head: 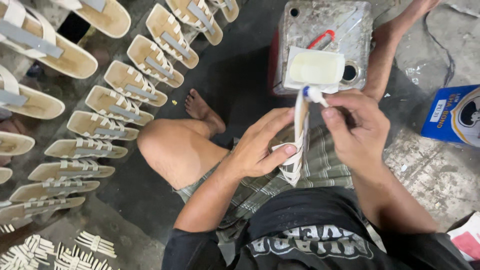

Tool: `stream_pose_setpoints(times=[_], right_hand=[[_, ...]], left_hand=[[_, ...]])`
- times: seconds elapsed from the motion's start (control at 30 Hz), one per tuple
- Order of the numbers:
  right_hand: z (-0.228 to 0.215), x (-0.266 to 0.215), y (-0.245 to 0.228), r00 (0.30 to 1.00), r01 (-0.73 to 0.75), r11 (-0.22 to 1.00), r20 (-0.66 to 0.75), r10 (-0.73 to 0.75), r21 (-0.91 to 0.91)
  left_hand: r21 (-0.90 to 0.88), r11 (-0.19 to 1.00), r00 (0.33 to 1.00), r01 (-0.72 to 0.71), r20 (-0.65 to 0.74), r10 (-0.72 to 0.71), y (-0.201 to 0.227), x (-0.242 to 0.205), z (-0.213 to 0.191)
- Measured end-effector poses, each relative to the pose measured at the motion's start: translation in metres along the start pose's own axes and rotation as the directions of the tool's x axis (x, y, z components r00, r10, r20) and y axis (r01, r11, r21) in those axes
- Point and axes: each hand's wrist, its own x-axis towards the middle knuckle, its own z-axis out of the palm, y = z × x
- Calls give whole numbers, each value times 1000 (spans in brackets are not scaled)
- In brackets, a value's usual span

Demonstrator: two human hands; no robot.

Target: The person sits on the floor and uses a toothbrush to scrub the straps and soles of several white sandals. They repeatedly dip the brush into a container of liquid and wipe the sandals, then place them back in a row on the floor.

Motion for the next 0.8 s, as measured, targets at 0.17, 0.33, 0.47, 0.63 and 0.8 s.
stream_pose_setpoints(times=[0.17, 0.33, 0.47, 0.63, 0.8], right_hand=[[0, 7, -3, 991, 131, 976, 58, -122, -175], [-4, 8, -2, 984, 175, 964, 81, -161, -202], [-9, 10, -2, 972, 219, 950, 132, -193, -223], [-15, 16, -9, 954, 257, 934, 219, -204, -248], [-19, 23, -15, 914, 347, 900, 311, -262, -263]], left_hand=[[-133, 984, 993, 121, 33, -117, 0, -4, -2], [-108, 991, 997, 81, 19, -80, 0, -4, -2], [-93, 984, 989, 149, 28, -147, 4, -5, -4], [-181, 975, 992, 126, 26, -123, 6, -5, -9], [-206, 963, 985, 173, 50, -166, 7, -3, -12]])
